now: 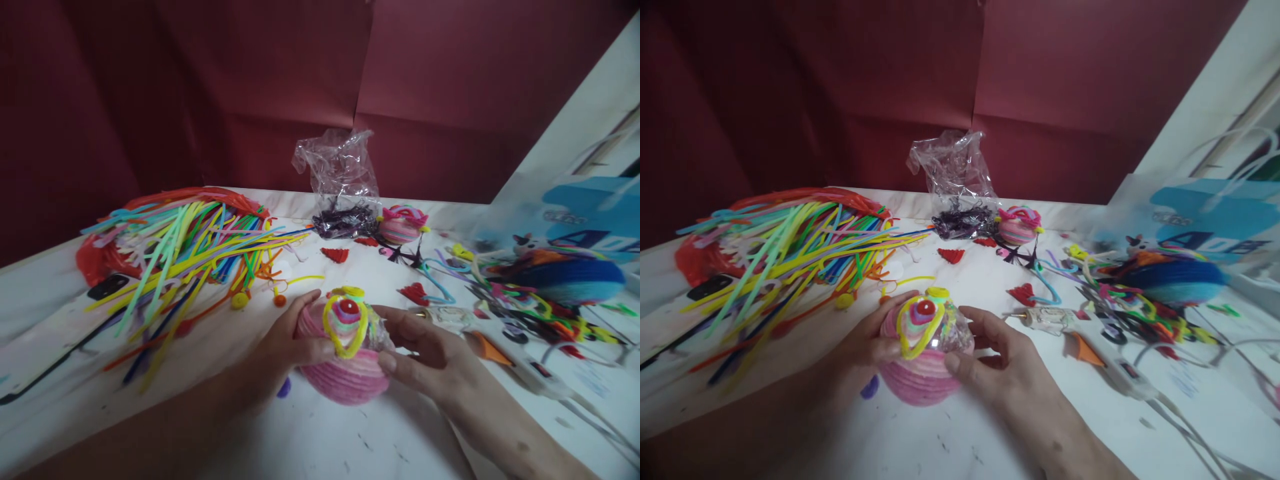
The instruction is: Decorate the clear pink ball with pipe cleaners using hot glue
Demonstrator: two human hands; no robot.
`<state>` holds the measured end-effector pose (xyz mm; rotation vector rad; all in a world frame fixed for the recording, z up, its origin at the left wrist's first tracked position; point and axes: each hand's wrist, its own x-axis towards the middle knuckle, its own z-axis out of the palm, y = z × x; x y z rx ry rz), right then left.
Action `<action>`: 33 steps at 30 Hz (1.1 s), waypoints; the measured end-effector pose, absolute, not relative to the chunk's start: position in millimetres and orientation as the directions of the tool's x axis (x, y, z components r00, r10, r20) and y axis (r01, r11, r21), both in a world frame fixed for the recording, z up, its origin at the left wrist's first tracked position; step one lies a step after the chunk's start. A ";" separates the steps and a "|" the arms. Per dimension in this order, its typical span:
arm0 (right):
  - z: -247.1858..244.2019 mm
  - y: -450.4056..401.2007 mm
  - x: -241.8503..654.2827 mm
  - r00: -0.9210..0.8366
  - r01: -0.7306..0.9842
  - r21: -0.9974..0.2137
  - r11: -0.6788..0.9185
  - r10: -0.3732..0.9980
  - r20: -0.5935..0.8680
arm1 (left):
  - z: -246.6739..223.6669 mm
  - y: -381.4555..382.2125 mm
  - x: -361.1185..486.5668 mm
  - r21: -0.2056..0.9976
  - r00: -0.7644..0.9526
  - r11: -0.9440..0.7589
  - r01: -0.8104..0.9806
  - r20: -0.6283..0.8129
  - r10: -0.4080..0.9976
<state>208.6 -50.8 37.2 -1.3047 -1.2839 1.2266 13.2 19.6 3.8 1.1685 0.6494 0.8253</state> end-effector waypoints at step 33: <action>28.2 -62.8 189.7 0.277 0.291 -0.956 0.045 0.952 0.129 | 29.2 -8.8 22.1 0.939 0.625 0.043 -0.340 0.192 0.756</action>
